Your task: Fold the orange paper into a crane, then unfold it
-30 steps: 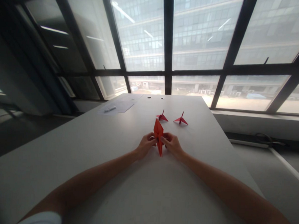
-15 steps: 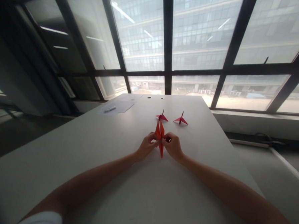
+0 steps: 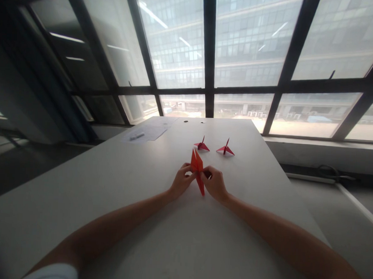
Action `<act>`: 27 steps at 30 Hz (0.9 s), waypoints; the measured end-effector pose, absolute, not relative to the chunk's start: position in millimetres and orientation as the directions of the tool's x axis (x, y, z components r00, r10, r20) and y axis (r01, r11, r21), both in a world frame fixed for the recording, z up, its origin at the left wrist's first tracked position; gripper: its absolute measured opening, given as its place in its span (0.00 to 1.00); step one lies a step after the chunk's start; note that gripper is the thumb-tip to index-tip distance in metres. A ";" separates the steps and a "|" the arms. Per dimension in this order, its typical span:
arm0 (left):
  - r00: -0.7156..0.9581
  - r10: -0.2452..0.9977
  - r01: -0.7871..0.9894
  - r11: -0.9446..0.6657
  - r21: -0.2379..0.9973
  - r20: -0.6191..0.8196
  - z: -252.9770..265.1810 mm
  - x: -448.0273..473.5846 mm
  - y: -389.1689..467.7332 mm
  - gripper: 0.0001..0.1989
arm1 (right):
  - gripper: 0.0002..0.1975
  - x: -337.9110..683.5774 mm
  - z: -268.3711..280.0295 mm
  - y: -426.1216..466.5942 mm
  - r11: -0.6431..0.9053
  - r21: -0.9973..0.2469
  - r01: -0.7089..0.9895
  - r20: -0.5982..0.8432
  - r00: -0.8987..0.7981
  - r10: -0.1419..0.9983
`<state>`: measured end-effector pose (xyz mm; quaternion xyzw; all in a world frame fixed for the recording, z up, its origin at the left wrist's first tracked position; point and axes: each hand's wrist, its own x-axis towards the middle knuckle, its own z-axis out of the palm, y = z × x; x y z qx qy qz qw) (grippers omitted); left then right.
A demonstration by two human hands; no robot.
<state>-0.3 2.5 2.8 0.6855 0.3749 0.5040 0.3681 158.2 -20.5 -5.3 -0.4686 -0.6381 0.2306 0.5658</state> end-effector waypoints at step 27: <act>0.268 0.842 0.178 -0.521 0.835 0.468 -1.5 -0.3 2.4 0.08 | 0.07 153.2 -6.2 -27.5 0.517 -0.785 0.342 0.556 0.020 0.831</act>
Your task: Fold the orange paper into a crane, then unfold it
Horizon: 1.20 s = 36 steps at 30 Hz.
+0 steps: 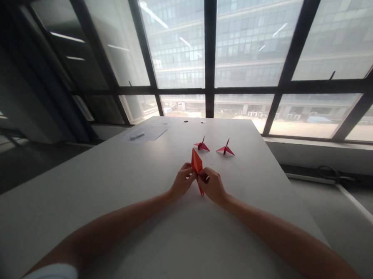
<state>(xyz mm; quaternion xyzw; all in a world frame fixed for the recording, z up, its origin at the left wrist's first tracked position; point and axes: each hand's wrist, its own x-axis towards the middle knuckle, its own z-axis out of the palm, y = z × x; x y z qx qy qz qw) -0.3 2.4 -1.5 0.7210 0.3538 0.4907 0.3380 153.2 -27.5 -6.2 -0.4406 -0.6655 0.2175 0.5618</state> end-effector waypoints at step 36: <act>0.252 0.919 -0.237 -0.245 0.940 0.303 0.3 -1.7 12.4 0.15 | 0.08 156.6 -4.1 -23.6 0.612 -0.707 0.354 0.649 -0.016 0.760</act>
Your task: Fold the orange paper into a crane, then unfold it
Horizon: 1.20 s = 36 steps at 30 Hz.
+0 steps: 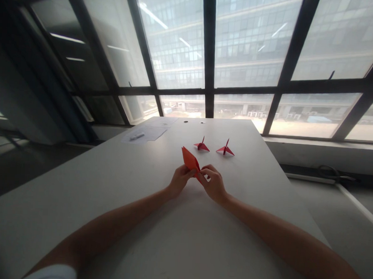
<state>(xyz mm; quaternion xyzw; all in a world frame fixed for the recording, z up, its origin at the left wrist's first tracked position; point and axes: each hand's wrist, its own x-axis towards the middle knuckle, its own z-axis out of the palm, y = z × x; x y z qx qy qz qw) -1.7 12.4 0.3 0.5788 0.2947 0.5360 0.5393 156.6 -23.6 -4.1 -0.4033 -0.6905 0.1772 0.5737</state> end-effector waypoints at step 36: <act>0.496 0.846 -0.367 0.000 0.930 0.196 7.4 -3.1 1.9 0.22 | 0.18 159.9 -0.5 -18.5 0.282 -0.936 -0.210 0.302 -0.069 0.951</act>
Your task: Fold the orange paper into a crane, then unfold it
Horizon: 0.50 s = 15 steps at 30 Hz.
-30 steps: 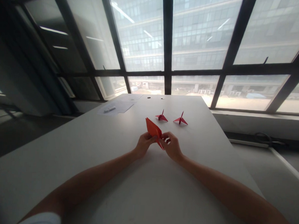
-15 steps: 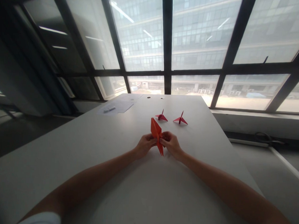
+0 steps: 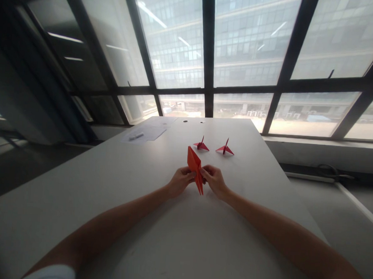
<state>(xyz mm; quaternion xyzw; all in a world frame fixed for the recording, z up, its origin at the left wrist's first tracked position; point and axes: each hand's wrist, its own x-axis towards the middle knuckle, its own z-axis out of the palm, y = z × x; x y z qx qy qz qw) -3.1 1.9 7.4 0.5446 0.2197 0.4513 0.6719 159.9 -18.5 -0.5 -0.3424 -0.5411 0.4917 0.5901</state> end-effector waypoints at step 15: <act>0.395 0.904 -0.311 -0.037 0.950 0.165 -0.8 -2.1 4.1 0.18 | 0.16 156.7 -2.9 -22.9 0.421 -0.899 0.120 0.426 0.016 0.905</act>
